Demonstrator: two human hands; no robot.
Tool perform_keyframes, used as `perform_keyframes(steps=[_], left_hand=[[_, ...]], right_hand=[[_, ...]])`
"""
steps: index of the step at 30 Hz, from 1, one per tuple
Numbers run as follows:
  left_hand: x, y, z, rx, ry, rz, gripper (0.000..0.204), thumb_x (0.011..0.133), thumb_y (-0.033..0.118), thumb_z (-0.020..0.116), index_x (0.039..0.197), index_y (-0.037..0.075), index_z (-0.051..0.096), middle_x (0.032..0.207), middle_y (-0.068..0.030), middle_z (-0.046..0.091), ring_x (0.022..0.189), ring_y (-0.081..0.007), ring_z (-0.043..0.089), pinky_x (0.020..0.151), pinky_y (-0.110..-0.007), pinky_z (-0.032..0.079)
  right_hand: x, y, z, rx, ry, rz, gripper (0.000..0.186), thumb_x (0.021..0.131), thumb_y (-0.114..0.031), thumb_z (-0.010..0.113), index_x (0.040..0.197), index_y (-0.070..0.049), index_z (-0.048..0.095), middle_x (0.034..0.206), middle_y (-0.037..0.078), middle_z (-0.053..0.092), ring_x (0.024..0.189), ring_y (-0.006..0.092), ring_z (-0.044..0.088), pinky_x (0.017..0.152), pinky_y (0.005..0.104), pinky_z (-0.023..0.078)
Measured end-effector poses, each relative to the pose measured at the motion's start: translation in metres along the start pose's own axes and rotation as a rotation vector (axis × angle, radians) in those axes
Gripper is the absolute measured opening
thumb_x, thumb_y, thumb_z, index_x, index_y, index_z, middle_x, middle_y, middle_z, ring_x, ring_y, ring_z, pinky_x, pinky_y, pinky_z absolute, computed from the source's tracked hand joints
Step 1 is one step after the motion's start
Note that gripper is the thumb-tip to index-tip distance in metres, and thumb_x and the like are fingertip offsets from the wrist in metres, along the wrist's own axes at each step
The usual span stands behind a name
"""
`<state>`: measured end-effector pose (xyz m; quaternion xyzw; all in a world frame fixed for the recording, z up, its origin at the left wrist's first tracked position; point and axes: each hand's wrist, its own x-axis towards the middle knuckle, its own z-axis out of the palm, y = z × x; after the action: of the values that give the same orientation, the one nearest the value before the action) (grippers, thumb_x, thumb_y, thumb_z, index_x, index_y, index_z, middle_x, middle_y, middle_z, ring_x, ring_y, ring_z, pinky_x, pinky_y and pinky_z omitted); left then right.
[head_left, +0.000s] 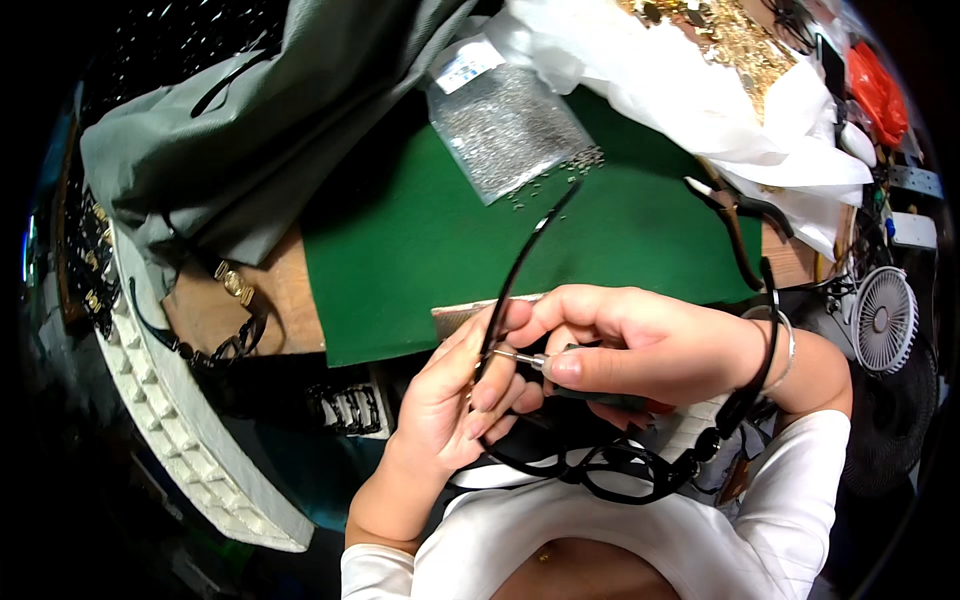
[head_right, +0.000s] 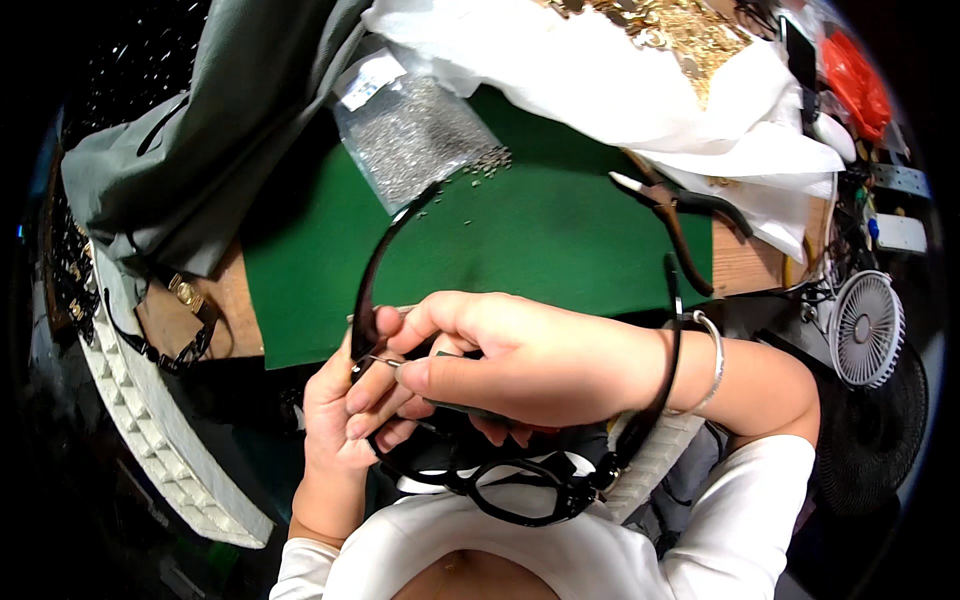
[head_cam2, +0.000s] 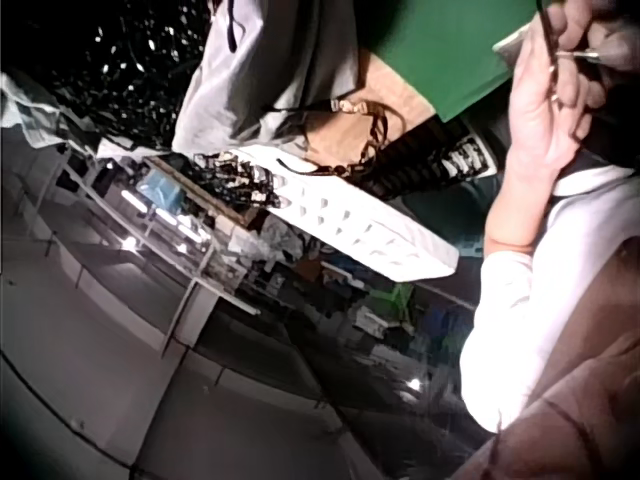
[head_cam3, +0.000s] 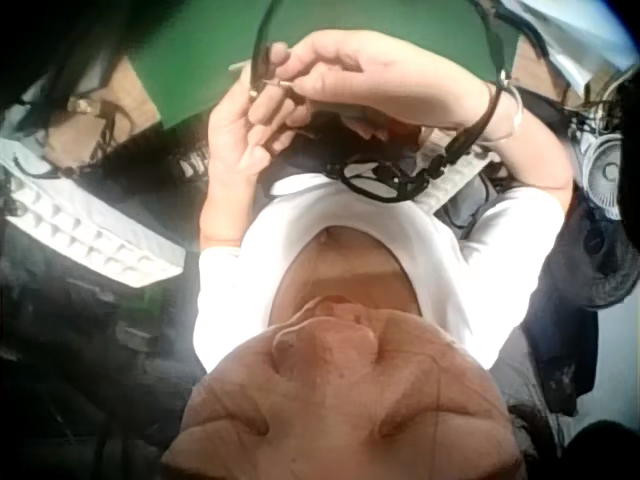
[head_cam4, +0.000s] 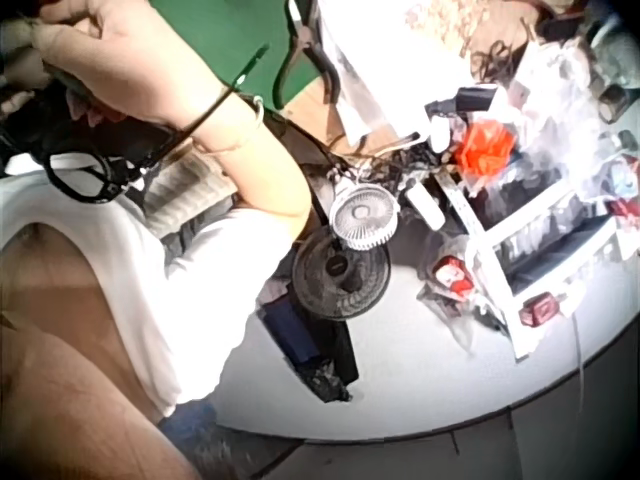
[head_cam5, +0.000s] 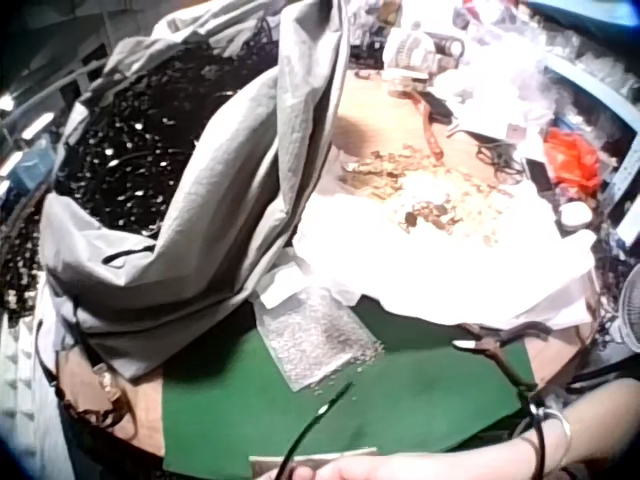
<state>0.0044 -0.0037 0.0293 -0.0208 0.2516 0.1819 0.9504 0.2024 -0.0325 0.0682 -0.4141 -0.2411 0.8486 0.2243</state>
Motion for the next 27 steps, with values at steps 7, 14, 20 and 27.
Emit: perform_keyframes(steps=[7,14,20,27], left_hand=[[-0.003,0.000,0.013,0.217,0.086,0.192,0.034,0.093,0.035,0.032,0.079,0.005,0.042,0.043,0.0012,0.040,0.030,-0.0069,0.031,0.046,-0.020,0.033],[0.007,-0.004,0.002,0.253,-0.284,0.401,0.040,0.089,0.022,0.043,0.121,-0.002,0.039,0.060,-0.0059,0.052,0.062,-0.0142,0.048,0.094,-0.037,0.036],[0.009,-0.001,-0.010,0.034,-0.269,0.335,0.041,0.090,0.025,0.044,0.123,0.000,0.041,0.056,-0.0012,0.051,0.053,-0.0098,0.039,0.068,-0.027,0.037],[0.019,0.008,-0.015,-0.212,-0.328,0.129,0.041,0.092,0.022,0.039,0.128,0.005,0.035,0.058,0.0037,0.046,0.058,-0.0077,0.036,0.071,-0.025,0.033]], right_hand=[[-0.011,0.016,-0.039,-1.179,0.696,-0.622,0.024,0.079,-0.013,0.056,0.101,-0.004,0.054,0.084,0.014,0.052,0.062,0.0261,0.055,0.054,0.0311,0.045],[0.012,0.025,-0.044,-1.524,0.996,-0.551,0.031,0.072,-0.006,0.059,0.102,-0.007,0.054,0.081,0.012,0.046,0.058,0.0246,0.055,0.048,0.0333,0.045],[0.018,0.026,-0.039,-1.579,1.060,-0.504,0.035,0.069,-0.003,0.061,0.104,-0.008,0.055,0.081,0.009,0.048,0.058,0.0236,0.055,0.048,0.0317,0.045],[0.022,0.029,-0.043,-1.774,1.070,-0.493,0.038,0.064,-0.009,0.058,0.101,-0.009,0.053,0.079,0.005,0.046,0.052,0.0164,0.050,0.042,0.0266,0.044]])
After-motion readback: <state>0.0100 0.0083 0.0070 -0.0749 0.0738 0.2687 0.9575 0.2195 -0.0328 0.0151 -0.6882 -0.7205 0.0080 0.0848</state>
